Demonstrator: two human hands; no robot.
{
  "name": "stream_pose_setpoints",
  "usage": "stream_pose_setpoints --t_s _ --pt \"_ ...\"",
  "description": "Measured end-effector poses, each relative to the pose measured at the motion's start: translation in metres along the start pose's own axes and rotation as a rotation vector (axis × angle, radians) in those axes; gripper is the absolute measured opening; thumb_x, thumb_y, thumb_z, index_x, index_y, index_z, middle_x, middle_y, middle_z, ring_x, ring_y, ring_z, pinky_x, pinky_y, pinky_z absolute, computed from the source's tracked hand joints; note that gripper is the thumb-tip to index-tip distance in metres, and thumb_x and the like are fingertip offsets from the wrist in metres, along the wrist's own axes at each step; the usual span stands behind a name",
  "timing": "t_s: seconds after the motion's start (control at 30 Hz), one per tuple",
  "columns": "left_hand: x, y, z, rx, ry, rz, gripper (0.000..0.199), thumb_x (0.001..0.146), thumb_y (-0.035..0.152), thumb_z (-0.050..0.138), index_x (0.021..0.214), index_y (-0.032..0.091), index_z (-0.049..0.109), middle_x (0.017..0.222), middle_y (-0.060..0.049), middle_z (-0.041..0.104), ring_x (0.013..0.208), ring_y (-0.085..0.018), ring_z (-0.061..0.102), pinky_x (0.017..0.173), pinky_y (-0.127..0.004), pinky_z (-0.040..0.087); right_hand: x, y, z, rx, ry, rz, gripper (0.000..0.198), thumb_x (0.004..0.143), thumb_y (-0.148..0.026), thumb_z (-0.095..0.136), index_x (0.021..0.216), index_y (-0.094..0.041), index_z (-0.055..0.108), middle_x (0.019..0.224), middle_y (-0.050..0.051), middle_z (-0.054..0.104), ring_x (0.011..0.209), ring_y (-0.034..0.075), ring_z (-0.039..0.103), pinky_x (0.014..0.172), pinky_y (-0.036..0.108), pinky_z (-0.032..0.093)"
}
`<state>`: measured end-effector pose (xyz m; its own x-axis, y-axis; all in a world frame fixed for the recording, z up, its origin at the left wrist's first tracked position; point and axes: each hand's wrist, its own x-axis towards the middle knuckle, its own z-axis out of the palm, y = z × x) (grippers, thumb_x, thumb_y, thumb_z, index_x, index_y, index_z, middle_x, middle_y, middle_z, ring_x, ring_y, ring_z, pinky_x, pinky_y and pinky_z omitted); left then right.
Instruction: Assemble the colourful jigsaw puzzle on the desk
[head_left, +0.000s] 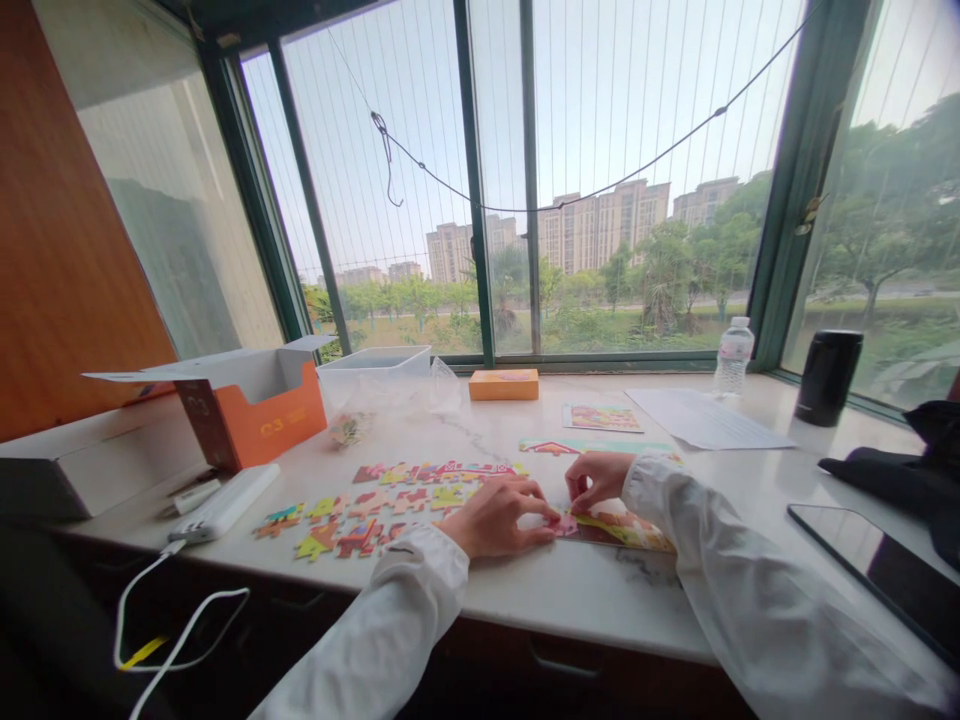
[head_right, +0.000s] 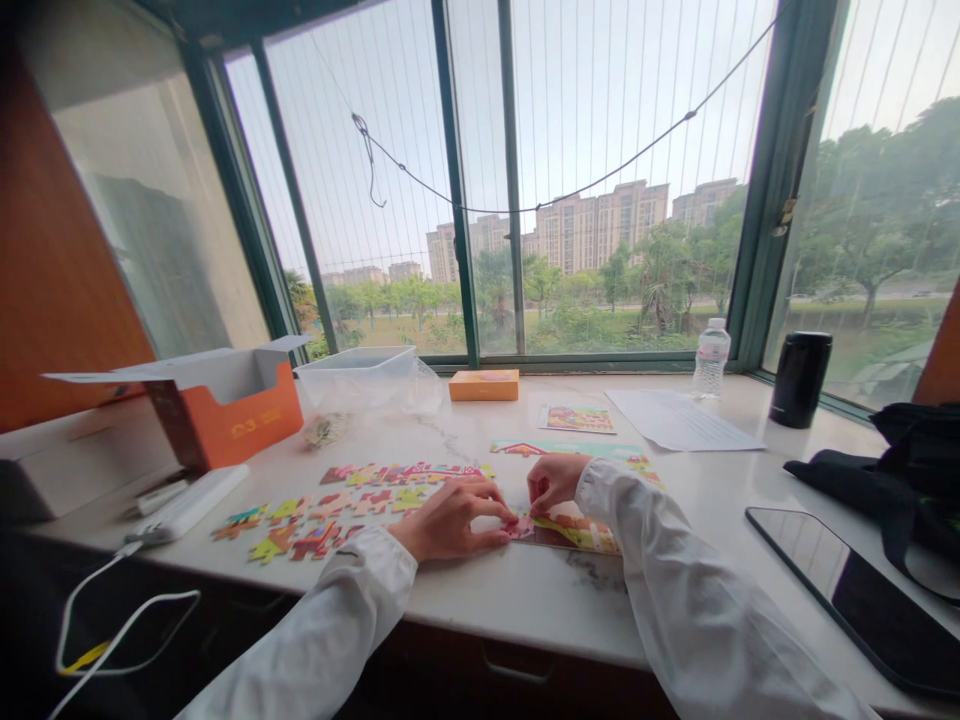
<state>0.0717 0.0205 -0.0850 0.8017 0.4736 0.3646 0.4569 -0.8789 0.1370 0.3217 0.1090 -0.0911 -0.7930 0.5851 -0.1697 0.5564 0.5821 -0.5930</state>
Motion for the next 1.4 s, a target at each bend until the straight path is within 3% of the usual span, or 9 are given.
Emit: stream_pose_setpoints --t_s 0.17,0.67,0.83,0.93,1.07,1.4 --pt "0.0 0.001 0.0 -0.002 0.008 0.004 0.026 0.091 0.044 0.059 0.102 0.028 0.076 0.093 -0.003 0.07 0.082 -0.016 0.065 0.078 -0.027 0.049 0.001 0.001 0.001 0.007 0.011 -0.011 0.043 0.068 -0.054 0.076 0.082 -0.013 0.075 0.075 0.006 0.073 0.07 0.016 0.064 0.067 0.027 0.049" --pt "-0.001 -0.004 0.0 0.019 -0.004 0.024 0.029 0.091 0.047 0.059 0.104 0.025 0.074 0.1 -0.005 0.072 0.091 -0.017 0.065 0.088 -0.03 0.048 -0.002 -0.001 -0.001 0.041 0.069 -0.02 0.045 0.068 -0.059 0.074 0.077 -0.015 0.072 0.075 0.006 0.071 0.071 0.017 0.062 0.069 0.03 0.048" --pt "-0.008 -0.021 -0.008 0.167 0.106 -0.211 0.028 0.097 0.034 0.049 0.11 0.024 0.071 0.107 -0.005 0.072 0.099 -0.02 0.061 0.091 -0.036 0.045 0.004 0.01 0.002 -0.027 0.198 -0.003 0.045 0.069 -0.059 0.073 0.077 -0.015 0.072 0.075 0.006 0.07 0.07 0.017 0.061 0.066 0.029 0.046" --pt "-0.013 -0.03 -0.009 0.259 0.057 -0.34 0.026 0.095 0.027 0.05 0.107 0.024 0.073 0.108 -0.004 0.073 0.101 -0.021 0.059 0.089 -0.037 0.045 0.009 0.019 0.006 -0.103 0.255 0.011 0.042 0.071 -0.057 0.072 0.078 -0.015 0.073 0.074 0.005 0.071 0.068 0.015 0.059 0.064 0.027 0.044" --pt "-0.016 -0.032 -0.011 0.337 -0.017 -0.414 0.025 0.093 0.024 0.05 0.1 0.025 0.074 0.101 -0.004 0.074 0.099 -0.023 0.058 0.088 -0.039 0.043 0.012 0.023 0.01 -0.14 0.276 0.02 0.037 0.073 -0.052 0.073 0.08 -0.016 0.074 0.075 0.006 0.071 0.068 0.016 0.06 0.064 0.027 0.043" --pt "-0.014 -0.026 -0.015 0.415 -0.055 -0.568 0.033 0.097 0.032 0.042 0.096 0.024 0.075 0.089 -0.008 0.072 0.093 -0.024 0.06 0.087 -0.04 0.044 0.011 0.026 0.01 -0.14 0.313 -0.039 0.036 0.075 -0.052 0.07 0.08 -0.017 0.075 0.077 0.006 0.072 0.069 0.016 0.061 0.066 0.028 0.044"
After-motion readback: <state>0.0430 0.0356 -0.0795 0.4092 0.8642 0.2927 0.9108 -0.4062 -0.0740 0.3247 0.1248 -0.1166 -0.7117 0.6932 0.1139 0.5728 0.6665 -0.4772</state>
